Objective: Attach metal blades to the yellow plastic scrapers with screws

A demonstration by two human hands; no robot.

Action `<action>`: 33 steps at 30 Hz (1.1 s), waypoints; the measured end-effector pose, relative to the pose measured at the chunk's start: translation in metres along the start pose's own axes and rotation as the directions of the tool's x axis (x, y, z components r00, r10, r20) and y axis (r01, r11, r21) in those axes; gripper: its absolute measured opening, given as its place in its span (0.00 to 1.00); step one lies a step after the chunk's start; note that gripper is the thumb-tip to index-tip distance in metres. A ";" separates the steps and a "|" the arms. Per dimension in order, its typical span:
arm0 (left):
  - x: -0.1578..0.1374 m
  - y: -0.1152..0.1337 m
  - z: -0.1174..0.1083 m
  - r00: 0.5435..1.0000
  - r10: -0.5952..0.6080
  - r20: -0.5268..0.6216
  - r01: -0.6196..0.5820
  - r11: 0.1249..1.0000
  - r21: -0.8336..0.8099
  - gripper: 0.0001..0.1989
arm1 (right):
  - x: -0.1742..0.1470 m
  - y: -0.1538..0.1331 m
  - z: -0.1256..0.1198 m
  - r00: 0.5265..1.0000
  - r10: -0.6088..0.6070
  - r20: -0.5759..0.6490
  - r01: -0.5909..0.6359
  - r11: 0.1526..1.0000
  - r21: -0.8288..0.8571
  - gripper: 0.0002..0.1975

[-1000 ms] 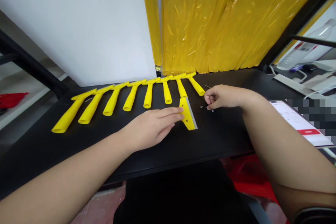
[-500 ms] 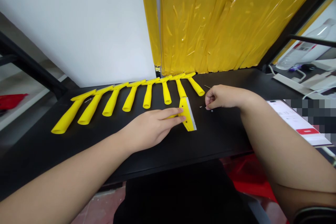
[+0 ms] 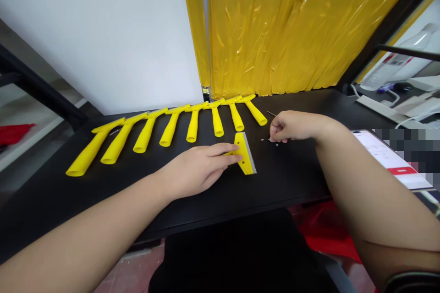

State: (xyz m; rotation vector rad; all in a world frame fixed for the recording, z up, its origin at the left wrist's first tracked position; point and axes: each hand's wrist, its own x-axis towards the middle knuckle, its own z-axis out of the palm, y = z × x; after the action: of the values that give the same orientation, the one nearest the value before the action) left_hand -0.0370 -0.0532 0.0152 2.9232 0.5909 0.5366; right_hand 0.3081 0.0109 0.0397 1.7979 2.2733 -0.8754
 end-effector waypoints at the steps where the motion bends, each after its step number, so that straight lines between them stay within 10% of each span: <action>1: 0.000 0.000 0.000 1.000 0.003 0.003 -0.003 1.000 0.000 0.22 | 0.000 0.001 0.000 1.000 0.006 -0.003 -0.006 0.999 0.034 0.10; 11: 0.002 0.002 0.000 0.998 0.056 -0.008 -0.056 0.998 0.029 0.20 | -0.001 -0.027 0.018 0.921 -0.332 -0.203 0.385 0.699 0.603 0.14; 22: 0.004 0.005 0.000 0.997 0.072 0.021 -0.073 0.995 0.065 0.20 | 0.000 -0.056 0.039 0.696 -0.613 -0.375 0.709 0.669 0.223 0.05; 33: 0.005 0.003 0.003 0.994 0.094 0.049 -0.100 0.985 0.141 0.21 | 0.017 -0.057 0.050 0.853 -0.485 -0.194 0.474 0.562 0.678 0.12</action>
State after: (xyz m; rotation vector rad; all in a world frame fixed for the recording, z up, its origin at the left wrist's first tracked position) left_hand -0.0308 -0.0546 0.0144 3.1040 0.5039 0.4598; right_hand 0.2375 -0.0074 0.0118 1.2806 2.6816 -2.1100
